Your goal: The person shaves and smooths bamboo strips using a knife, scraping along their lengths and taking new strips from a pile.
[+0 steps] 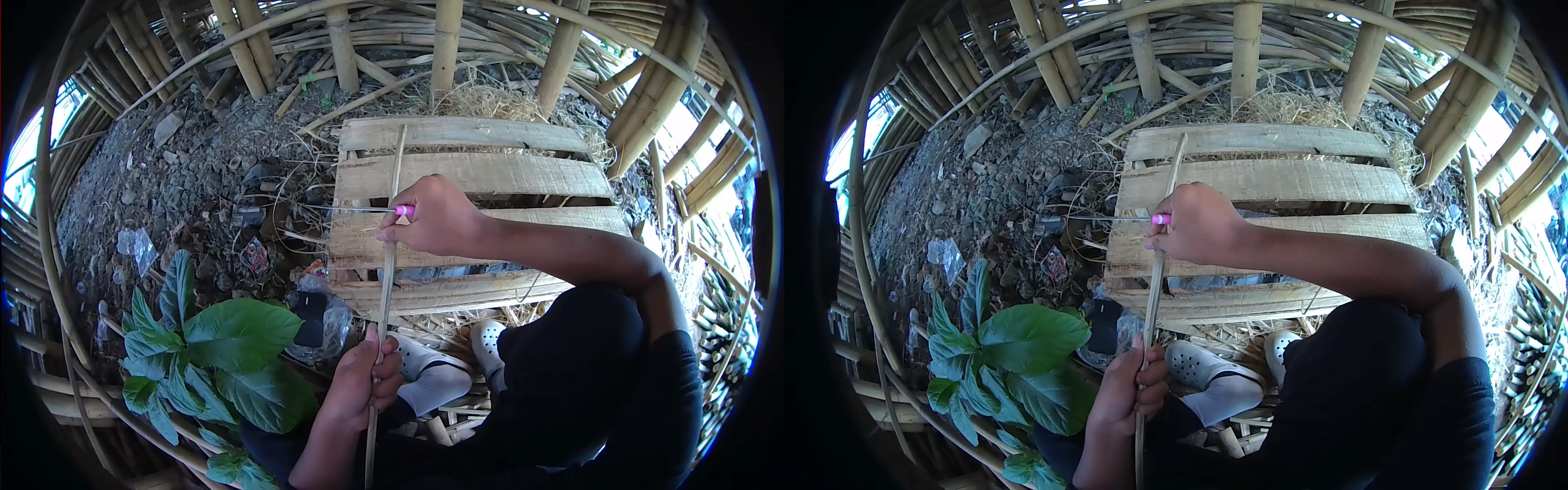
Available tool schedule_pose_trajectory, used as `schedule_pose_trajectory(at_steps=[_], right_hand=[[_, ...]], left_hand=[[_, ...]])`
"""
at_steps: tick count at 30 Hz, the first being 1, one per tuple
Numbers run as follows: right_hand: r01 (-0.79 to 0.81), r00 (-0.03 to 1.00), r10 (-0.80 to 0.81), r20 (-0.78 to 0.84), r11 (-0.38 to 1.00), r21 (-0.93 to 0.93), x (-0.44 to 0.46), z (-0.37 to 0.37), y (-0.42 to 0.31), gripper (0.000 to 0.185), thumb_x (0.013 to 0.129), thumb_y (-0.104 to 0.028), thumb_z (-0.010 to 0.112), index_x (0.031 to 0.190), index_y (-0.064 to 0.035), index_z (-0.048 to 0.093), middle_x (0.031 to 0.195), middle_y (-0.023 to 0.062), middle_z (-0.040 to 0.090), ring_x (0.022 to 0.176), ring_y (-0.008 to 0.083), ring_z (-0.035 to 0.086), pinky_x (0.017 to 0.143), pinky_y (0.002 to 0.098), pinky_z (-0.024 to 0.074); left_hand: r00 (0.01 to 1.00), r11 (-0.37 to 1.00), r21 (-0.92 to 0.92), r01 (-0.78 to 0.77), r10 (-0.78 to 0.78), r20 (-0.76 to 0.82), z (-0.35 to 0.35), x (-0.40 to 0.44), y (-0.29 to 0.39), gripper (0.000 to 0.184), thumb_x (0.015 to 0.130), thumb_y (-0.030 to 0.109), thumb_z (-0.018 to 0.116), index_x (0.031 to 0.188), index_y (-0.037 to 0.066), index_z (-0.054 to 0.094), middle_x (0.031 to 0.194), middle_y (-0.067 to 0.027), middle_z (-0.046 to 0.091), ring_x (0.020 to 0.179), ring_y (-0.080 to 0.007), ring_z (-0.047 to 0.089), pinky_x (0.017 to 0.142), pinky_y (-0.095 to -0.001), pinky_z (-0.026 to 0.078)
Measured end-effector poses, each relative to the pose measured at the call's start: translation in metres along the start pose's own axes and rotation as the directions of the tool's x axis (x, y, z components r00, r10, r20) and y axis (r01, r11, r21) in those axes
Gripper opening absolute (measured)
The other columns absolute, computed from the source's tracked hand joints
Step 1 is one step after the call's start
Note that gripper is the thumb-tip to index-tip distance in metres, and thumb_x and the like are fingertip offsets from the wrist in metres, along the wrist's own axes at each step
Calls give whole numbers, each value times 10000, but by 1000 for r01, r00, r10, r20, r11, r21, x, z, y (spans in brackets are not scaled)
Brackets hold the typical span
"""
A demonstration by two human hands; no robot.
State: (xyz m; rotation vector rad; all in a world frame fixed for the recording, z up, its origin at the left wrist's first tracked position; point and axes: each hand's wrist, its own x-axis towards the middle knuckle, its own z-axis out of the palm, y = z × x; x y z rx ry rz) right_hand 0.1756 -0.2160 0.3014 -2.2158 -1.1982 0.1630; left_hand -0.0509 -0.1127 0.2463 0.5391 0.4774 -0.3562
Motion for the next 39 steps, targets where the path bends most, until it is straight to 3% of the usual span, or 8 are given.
schedule_pose_trajectory(at_steps=[8, 10, 15, 20, 23, 25, 27, 39], right_hand=[[4, 986, 22, -165, 987, 160, 14, -4, 21, 142, 755, -151, 762, 798, -22, 721, 636, 92, 652, 548, 114, 569, 537, 297, 462], [-353, 922, 379, -76, 905, 237, 25, -35, 9, 125, 762, -144, 751, 802, -29, 721, 638, 61, 653, 591, 94, 569, 550, 286, 456], [-111, 970, 90, 224, 990, 84, 22, -63, 22, 179, 750, -192, 786, 819, -42, 717, 601, -1, 587, 538, 68, 484, 508, 278, 385], [-55, 405, -90, 910, 991, 122, 6, -69, -1, 180, 729, -194, 805, 814, -60, 721, 632, -3, 615, 562, 85, 493, 534, 272, 382], [-3, 611, -84, 787, 994, 109, 22, -97, 15, 188, 755, -187, 786, 874, -60, 714, 631, -19, 602, 566, 77, 485, 536, 270, 379], [-111, 994, 108, 27, 965, 238, 49, -108, 57, 202, 795, -201, 750, 945, -72, 708, 623, -13, 572, 502, 66, 427, 457, 252, 319], [-412, 761, 542, -357, 828, 380, 61, -142, 56, 205, 819, -176, 712, 991, -67, 695, 570, -8, 523, 442, 56, 383, 402, 254, 277], [-382, 917, 397, 27, 858, 344, 35, -93, 76, 472, 923, -457, 544, 856, -3, 656, 516, -10, 423, 410, 98, 354, 417, 298, 312]], left_hand=[[999, 999, 21, 41, -40, -20, 2, 1, -2, 331, 1009, 448, 381, 929, 129, 420, 633, 74, 287, 458, -27, 221, 380, -200, 173], [998, 998, -6, 67, -67, -4, -4, 6, -8, 324, 1012, 442, 375, 927, 132, 420, 633, 75, 288, 460, -27, 226, 381, -199, 175], [1000, 999, -15, 31, -31, -2, -6, 4, 0, 316, 1018, 429, 366, 936, 129, 424, 634, 73, 292, 455, -26, 220, 378, -201, 173], [1000, 998, -65, -1, -1, -26, -10, 6, 5, 289, 1024, 392, 364, 914, 134, 433, 632, 73, 309, 432, -25, 214, 350, -198, 160], [1000, 998, -61, 11, -13, -17, -11, 9, 2, 287, 1024, 391, 365, 917, 133, 433, 632, 73, 303, 436, -24, 209, 352, -198, 157], [1000, 998, -51, 30, -31, -3, -10, 10, 0, 287, 1024, 393, 365, 920, 134, 430, 632, 74, 300, 439, -25, 207, 353, -198, 157], [999, 998, -51, 35, -35, -5, -11, 11, -2, 287, 1023, 395, 365, 921, 134, 429, 633, 73, 300, 440, -26, 208, 354, -197, 158], [994, 983, -161, 93, -84, 65, -19, 16, -3, 298, 1029, 396, 336, 912, 140, 433, 626, 72, 296, 434, -28, 206, 349, -198, 161]])
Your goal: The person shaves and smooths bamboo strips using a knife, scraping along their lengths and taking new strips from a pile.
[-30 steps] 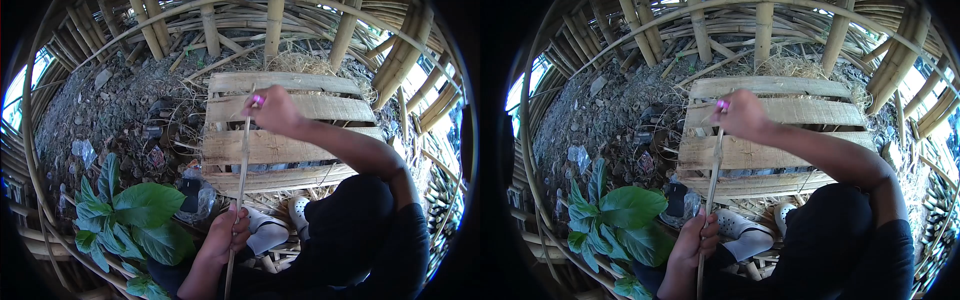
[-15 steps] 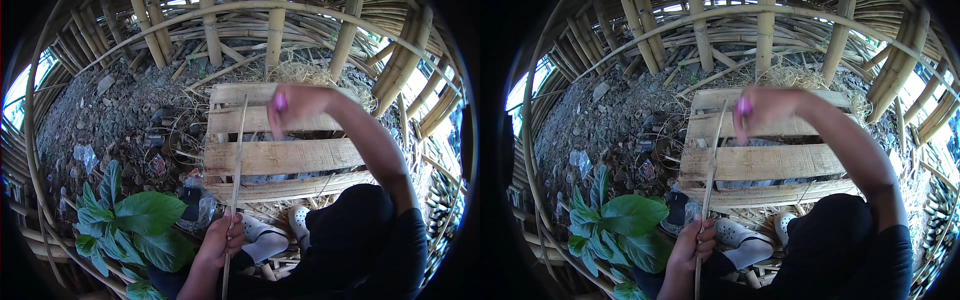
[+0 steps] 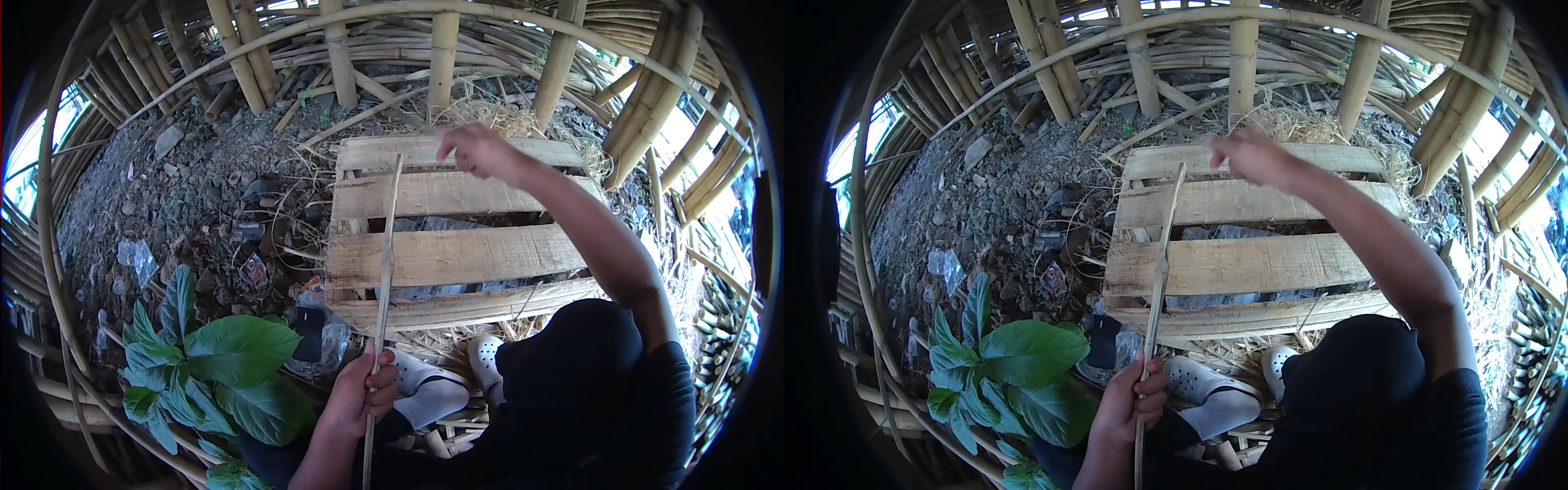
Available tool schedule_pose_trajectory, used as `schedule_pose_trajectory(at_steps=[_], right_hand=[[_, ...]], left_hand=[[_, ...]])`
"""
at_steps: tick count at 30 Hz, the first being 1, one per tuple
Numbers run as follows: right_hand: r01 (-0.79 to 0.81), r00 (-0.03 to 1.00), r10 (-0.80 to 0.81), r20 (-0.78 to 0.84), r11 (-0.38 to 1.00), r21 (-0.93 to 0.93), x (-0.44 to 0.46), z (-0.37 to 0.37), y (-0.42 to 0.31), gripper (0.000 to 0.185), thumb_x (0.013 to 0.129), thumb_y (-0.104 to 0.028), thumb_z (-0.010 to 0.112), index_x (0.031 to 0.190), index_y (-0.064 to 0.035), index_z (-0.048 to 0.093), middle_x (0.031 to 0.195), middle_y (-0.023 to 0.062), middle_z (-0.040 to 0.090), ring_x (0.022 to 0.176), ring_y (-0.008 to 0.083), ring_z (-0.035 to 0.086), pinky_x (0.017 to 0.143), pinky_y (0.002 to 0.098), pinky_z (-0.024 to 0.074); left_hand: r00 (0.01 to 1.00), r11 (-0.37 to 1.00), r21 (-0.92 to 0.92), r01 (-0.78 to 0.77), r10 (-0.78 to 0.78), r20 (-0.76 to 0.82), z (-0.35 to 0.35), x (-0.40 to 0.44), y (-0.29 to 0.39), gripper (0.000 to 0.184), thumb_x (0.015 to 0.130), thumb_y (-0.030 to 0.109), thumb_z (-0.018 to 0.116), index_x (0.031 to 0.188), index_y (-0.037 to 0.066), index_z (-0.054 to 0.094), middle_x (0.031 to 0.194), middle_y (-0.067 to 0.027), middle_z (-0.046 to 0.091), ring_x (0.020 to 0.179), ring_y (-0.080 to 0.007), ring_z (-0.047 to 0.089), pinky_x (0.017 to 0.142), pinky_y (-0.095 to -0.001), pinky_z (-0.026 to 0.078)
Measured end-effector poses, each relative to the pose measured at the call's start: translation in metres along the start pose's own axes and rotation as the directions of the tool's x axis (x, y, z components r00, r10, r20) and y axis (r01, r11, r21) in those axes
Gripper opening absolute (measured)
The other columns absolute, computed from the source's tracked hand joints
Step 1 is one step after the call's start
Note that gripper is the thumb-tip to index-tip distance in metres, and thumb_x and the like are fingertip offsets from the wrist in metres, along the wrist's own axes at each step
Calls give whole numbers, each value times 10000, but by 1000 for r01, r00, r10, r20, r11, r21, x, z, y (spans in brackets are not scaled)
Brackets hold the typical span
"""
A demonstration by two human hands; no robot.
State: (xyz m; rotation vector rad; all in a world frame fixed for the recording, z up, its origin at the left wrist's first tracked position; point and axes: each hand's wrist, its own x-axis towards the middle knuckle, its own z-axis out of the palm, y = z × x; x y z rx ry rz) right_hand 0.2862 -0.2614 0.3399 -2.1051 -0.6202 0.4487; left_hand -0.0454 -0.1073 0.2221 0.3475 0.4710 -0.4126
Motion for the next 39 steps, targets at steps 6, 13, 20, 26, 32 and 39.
schedule_pose_trajectory(at_steps=[6, 13, 20, 26, 32, 39], right_hand=[[474, 860, -321, 397, 790, -388, -69, 77, -15, 549, 961, -451, 458, 703, 7, 617, 618, 138, 594, 581, 271, 600, 602, 420, 491], [563, 826, -357, 437, 465, -683, -74, 95, -20, 469, 971, -393, 428, 746, -34, 628, 690, 140, 642, 675, 304, 663, 642, 439, 520], [632, 775, -328, 540, 394, -668, -72, 108, -8, 418, 959, -407, 441, 832, -42, 599, 613, 125, 626, 599, 321, 650, 607, 447, 514], [614, 789, -319, 525, 377, -693, -70, 107, -12, 423, 978, -397, 400, 835, -44, 584, 585, 145, 605, 586, 342, 639, 588, 446, 519], [643, 750, -158, 643, 404, -651, -79, 113, -19, 431, 979, -401, 395, 823, -48, 588, 618, 116, 629, 595, 324, 647, 608, 457, 518], [633, 769, -374, 519, 329, -701, -63, 103, -4, 406, 947, -420, 468, 804, -60, 591, 549, 104, 592, 537, 317, 627, 516, 434, 495]], left_hand=[[981, 968, -238, 78, -32, 190, -8, 1, 2, 287, 1029, 390, 341, 908, 147, 436, 621, 71, 295, 418, -29, 199, 340, -197, 166], [996, 987, -162, 9, 6, 91, 5, -16, 8, 285, 1027, 393, 348, 901, 152, 431, 622, 72, 294, 415, -24, 192, 328, -194, 151], [998, 999, -28, -32, 30, -47, 14, -17, 2, 284, 1025, 397, 356, 893, 158, 435, 625, 77, 296, 413, -19, 183, 329, -196, 130], [1000, 999, -38, -4, 3, -13, 11, -17, 4, 287, 1023, 405, 357, 896, 160, 434, 625, 81, 291, 413, -19, 181, 329, -200, 128], [998, 991, -128, 41, -33, 62, 5, -15, 4, 290, 1027, 400, 347, 895, 158, 437, 623, 81, 287, 414, -19, 180, 327, -203, 134], [1000, 996, -85, 19, -17, 19, 8, -14, 6, 294, 1019, 414, 366, 891, 159, 439, 620, 83, 290, 416, -21, 194, 327, -200, 143]])
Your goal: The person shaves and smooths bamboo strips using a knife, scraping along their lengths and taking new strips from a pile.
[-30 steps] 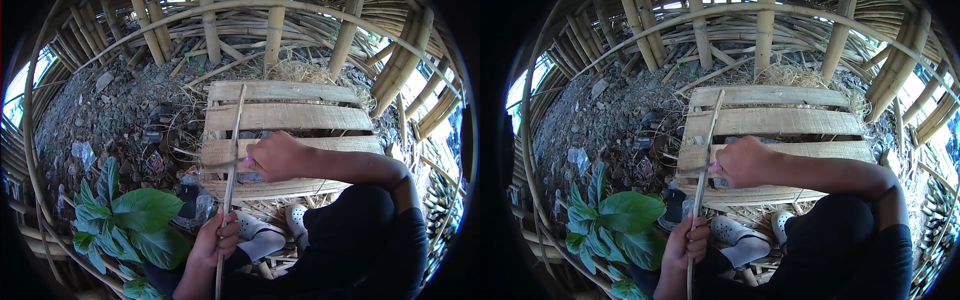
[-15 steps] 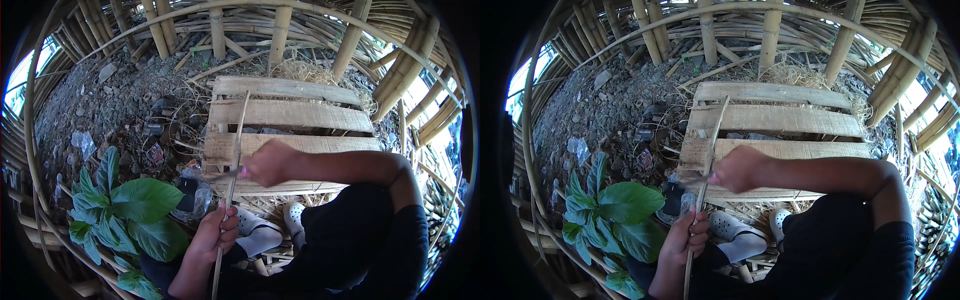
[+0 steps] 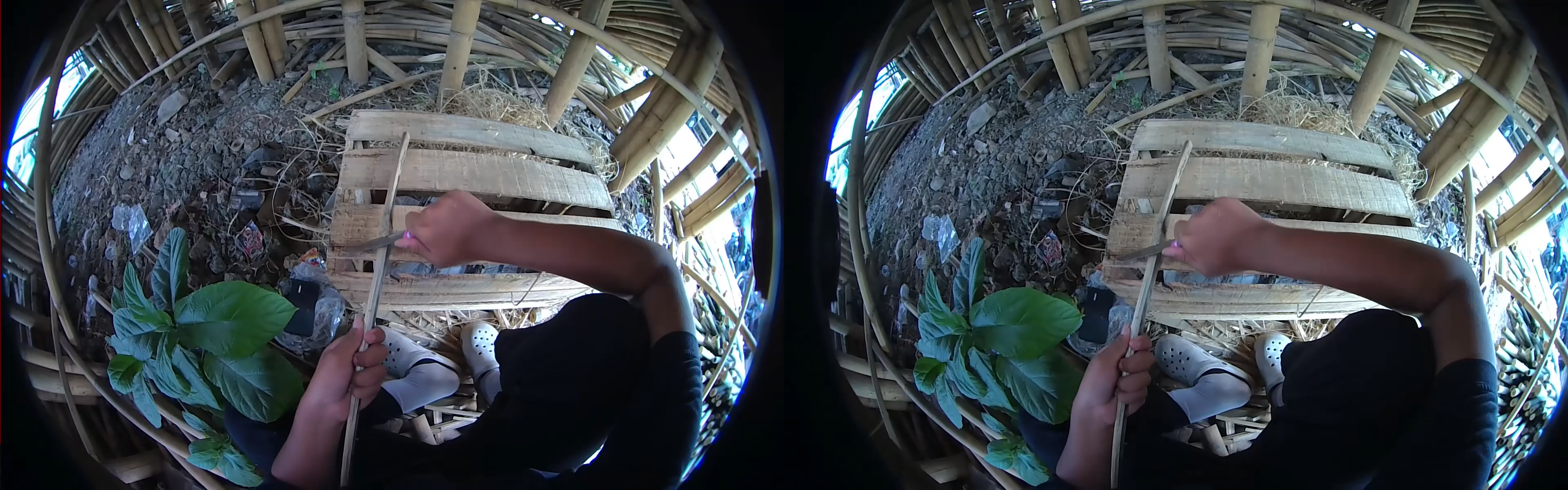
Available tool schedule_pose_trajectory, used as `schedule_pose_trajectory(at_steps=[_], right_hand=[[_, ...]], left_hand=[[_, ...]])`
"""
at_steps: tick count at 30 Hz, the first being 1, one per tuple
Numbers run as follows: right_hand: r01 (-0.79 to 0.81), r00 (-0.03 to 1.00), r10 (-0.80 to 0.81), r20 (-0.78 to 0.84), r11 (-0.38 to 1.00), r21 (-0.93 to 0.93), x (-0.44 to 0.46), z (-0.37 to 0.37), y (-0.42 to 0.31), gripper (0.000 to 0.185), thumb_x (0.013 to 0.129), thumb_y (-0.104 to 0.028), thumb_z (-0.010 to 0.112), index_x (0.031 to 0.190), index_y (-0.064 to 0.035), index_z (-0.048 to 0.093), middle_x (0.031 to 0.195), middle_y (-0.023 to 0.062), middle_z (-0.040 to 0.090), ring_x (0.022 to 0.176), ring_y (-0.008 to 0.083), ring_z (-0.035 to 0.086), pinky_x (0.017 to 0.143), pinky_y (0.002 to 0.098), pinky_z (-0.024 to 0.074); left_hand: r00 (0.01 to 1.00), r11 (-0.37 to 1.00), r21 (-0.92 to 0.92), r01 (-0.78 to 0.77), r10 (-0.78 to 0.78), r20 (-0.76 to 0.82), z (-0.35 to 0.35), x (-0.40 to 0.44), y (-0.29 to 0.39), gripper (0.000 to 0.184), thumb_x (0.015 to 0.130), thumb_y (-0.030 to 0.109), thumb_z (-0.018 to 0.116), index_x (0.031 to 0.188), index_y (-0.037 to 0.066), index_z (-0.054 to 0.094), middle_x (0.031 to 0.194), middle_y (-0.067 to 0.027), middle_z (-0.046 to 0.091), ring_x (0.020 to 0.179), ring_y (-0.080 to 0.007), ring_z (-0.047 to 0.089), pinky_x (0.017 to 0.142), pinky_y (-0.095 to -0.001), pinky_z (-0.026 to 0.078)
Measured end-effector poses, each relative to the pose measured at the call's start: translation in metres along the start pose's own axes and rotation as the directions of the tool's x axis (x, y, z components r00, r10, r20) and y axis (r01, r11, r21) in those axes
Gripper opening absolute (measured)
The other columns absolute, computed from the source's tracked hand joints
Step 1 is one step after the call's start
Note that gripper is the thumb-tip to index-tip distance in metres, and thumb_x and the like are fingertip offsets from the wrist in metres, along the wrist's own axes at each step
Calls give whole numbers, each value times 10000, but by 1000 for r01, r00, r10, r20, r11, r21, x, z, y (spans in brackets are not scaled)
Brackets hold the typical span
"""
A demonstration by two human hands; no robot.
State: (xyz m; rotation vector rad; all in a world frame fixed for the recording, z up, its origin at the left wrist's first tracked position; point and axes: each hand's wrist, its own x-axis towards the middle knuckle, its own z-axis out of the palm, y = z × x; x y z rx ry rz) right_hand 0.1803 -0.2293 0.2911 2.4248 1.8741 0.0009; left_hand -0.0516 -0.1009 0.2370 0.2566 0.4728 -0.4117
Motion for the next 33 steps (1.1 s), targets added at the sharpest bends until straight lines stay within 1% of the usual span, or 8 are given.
schedule_pose_trajectory(at_steps=[3, 5, 16, 18, 22, 26, 29, 33], right_hand=[[143, 979, -154, 130, 986, 90, -14, -11, -21, 407, 946, -419, 466, 812, -58, 596, 577, 104, 607, 564, 313, 638, 545, 436, 502], [-48, 960, 12, 280, 991, 124, -3, -17, -18, 417, 954, -421, 445, 824, -59, 607, 614, 103, 625, 598, 308, 651, 582, 440, 509], [67, 986, -74, 149, 996, 54, 1, -9, -4, 452, 970, -443, 408, 816, -67, 606, 630, 115, 632, 609, 320, 649, 619, 437, 513], [-245, 966, 244, 80, 970, -3, 15, -8, 20, 466, 975, -447, 397, 809, -62, 601, 632, 119, 629, 621, 322, 650, 619, 440, 511], [5, 977, 2, 214, 999, -32, 0, -16, 3, 472, 981, -435, 396, 830, -45, 615, 681, 132, 646, 660, 316, 655, 629, 447, 510], [-337, 930, 340, 140, 940, -50, 15, -10, 40, 483, 984, -440, 385, 800, -50, 601, 710, 144, 643, 689, 322, 648, 658, 458, 508], [-79, 961, 73, 266, 997, 11, 1, -15, 26, 488, 992, -424, 362, 807, -49, 611, 697, 159, 631, 682, 331, 641, 657, 461, 507], [-218, 973, 219, 76, 976, -15, 10, -10, 51, 508, 993, -435, 330, 778, -64, 601, 664, 151, 607, 671, 340, 630, 684, 451, 507]], left_hand=[[1000, 1000, 30, -6, 6, -20, 1, -1, -1, 296, 1016, 420, 373, 887, 163, 443, 616, 85, 288, 415, -21, 195, 326, -203, 142], [1000, 1000, 17, 16, -16, -9, 1, -1, -2, 298, 1015, 423, 373, 886, 165, 446, 615, 86, 287, 414, -21, 195, 326, -206, 140], [997, 995, 101, -4, 12, -76, 10, -9, -4, 302, 1017, 425, 366, 877, 166, 433, 617, 84, 298, 414, -22, 206, 340, -201, 156], [996, 991, 132, 1, 11, -90, 8, -7, -6, 301, 1017, 425, 365, 878, 166, 432, 616, 84, 301, 413, -23, 209, 340, -202, 156], [997, 989, 150, 5, 7, -81, 11, -8, -5, 316, 1019, 436, 354, 881, 158, 413, 622, 85, 286, 443, -24, 208, 357, -192, 156], [998, 993, 111, 42, -35, -61, 8, -6, -6, 322, 1016, 445, 353, 880, 160, 413, 620, 84, 284, 442, -26, 208, 355, -194, 156], [997, 994, 96, 53, -46, -68, 8, -4, -5, 326, 1014, 452, 354, 879, 161, 412, 618, 84, 286, 440, -27, 213, 353, -195, 159], [997, 996, 53, 71, -68, -45, 3, -5, -5, 329, 1013, 456, 354, 875, 161, 409, 614, 83, 291, 439, -27, 224, 350, -196, 164]])
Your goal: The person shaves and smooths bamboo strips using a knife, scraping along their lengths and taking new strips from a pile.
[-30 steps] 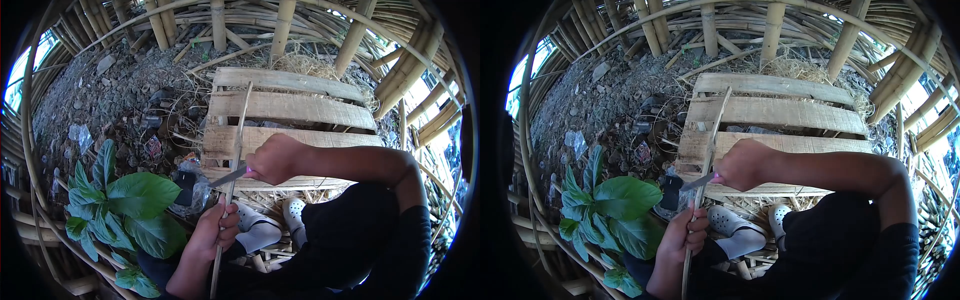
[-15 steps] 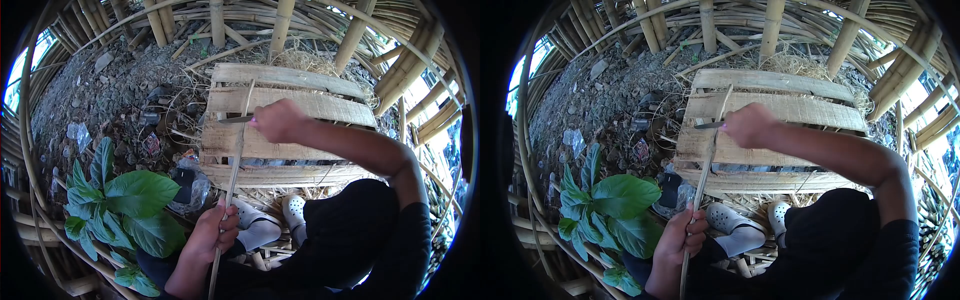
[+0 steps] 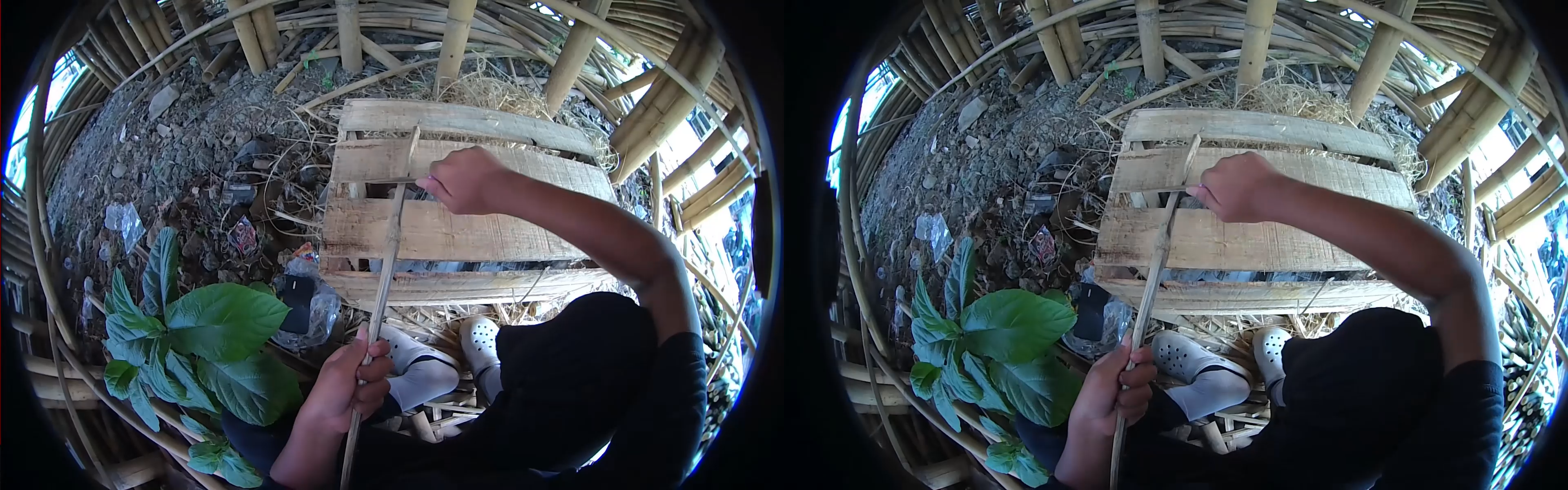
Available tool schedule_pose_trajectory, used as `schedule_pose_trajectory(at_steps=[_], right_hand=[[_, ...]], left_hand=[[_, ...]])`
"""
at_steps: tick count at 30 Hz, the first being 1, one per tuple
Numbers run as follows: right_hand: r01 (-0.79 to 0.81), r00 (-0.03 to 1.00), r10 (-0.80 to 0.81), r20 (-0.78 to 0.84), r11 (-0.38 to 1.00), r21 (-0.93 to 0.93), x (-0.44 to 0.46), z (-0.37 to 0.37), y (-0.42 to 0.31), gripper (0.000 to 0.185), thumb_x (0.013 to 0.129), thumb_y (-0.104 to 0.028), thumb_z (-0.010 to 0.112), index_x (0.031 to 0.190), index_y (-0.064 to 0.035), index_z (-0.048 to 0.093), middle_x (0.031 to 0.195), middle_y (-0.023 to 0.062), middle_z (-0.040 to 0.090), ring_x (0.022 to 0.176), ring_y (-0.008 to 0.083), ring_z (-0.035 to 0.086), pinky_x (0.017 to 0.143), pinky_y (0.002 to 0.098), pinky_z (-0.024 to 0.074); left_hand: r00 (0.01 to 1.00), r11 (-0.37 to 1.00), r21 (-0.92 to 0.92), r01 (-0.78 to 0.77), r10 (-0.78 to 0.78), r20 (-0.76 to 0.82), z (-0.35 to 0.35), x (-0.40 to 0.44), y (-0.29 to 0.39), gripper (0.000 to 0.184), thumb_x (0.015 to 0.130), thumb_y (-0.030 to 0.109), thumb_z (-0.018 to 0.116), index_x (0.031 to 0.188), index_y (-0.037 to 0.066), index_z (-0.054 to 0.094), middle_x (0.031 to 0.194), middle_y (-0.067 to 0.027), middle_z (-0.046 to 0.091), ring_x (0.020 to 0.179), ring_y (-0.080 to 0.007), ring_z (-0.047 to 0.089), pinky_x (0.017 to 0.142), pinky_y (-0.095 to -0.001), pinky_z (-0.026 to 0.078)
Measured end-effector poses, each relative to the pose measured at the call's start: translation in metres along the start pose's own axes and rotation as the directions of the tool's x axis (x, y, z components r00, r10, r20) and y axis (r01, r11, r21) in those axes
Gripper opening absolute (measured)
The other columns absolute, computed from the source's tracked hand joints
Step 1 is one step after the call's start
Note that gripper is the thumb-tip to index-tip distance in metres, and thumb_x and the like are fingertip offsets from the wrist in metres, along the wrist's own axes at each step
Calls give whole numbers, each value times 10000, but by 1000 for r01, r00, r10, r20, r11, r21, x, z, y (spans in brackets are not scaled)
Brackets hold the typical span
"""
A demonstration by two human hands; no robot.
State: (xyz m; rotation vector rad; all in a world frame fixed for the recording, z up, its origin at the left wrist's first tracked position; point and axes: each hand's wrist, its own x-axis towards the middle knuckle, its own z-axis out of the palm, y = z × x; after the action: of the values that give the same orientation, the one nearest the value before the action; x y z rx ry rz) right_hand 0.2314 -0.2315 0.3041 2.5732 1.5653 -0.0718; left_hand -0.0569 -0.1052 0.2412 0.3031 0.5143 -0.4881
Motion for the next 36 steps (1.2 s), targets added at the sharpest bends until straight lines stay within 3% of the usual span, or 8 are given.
schedule_pose_trajectory(at_steps=[4, 9, 18, 23, 26, 30, 34, 36], right_hand=[[188, 970, -186, 157, 982, 6, -6, 8, -16, 513, 996, -426, 327, 772, -60, 609, 666, 142, 613, 651, 332, 626, 666, 455, 509], [-59, 948, 74, 309, 997, -57, 8, -9, -4, 522, 995, -447, 318, 818, -82, 645, 704, 134, 624, 689, 299, 633, 690, 450, 508], [192, 978, -189, 85, 981, -36, -1, 7, -3, 523, 999, -439, 324, 792, -66, 626, 671, 154, 609, 678, 314, 626, 693, 442, 513], [-104, 978, 113, 174, 993, -58, 12, -3, 21, 545, 1007, -440, 296, 788, -66, 627, 661, 159, 600, 662, 331, 615, 694, 454, 507], [155, 988, -155, -8, 988, -3, 2, 18, 9, 564, 1007, -449, 288, 777, -62, 628, 633, 152, 587, 630, 320, 607, 652, 459, 509], [-121, 975, 123, 184, 992, -22, 15, 0, 27, 582, 1006, -463, 278, 753, -71, 625, 645, 154, 588, 653, 322, 611, 667, 461, 509], [131, 991, -130, -17, 990, 46, 20, 40, 36, 631, 1006, -489, 242, 673, -78, 586, 602, 108, 562, 566, 265, 580, 587, 447, 501], [-47, 992, 42, 116, 998, 36, 23, 19, 39, 631, 1004, -488, 248, 677, -67, 585, 623, 117, 576, 632, 274, 604, 657, 462, 502]], left_hand=[[999, 998, 56, -8, 10, -41, 4, 1, -1, 333, 1011, 459, 359, 872, 160, 403, 615, 81, 292, 439, -30, 233, 349, -197, 170], [994, 990, 137, -37, 50, -93, 8, -2, -3, 334, 1009, 460, 367, 876, 157, 410, 618, 79, 291, 441, -30, 237, 351, -198, 171], [998, 996, 84, -17, 22, -58, 4, -3, -1, 322, 1006, 454, 382, 873, 163, 421, 629, 82, 296, 448, -29, 238, 355, -195, 167], [998, 995, 91, -37, 41, -46, 5, -4, 0, 315, 1010, 448, 376, 880, 164, 420, 631, 78, 298, 451, -27, 237, 354, -193, 164], [997, 1000, 19, -7, 8, -70, 5, -3, 0, 315, 1020, 423, 358, 878, 150, 425, 618, 71, 303, 409, -30, 224, 327, -196, 175], [997, 999, 25, -27, 29, -67, 4, -5, -2, 314, 1022, 416, 357, 883, 143, 424, 620, 67, 293, 411, -26, 212, 321, -198, 162], [999, 1000, -11, -27, 26, -18, 1, -2, 0, 310, 1022, 412, 359, 882, 142, 422, 620, 66, 284, 410, -21, 194, 316, -197, 144], [999, 999, 43, -27, 28, -33, 2, -3, 1, 321, 1017, 434, 359, 880, 150, 417, 624, 70, 281, 419, -23, 197, 329, -201, 142]])
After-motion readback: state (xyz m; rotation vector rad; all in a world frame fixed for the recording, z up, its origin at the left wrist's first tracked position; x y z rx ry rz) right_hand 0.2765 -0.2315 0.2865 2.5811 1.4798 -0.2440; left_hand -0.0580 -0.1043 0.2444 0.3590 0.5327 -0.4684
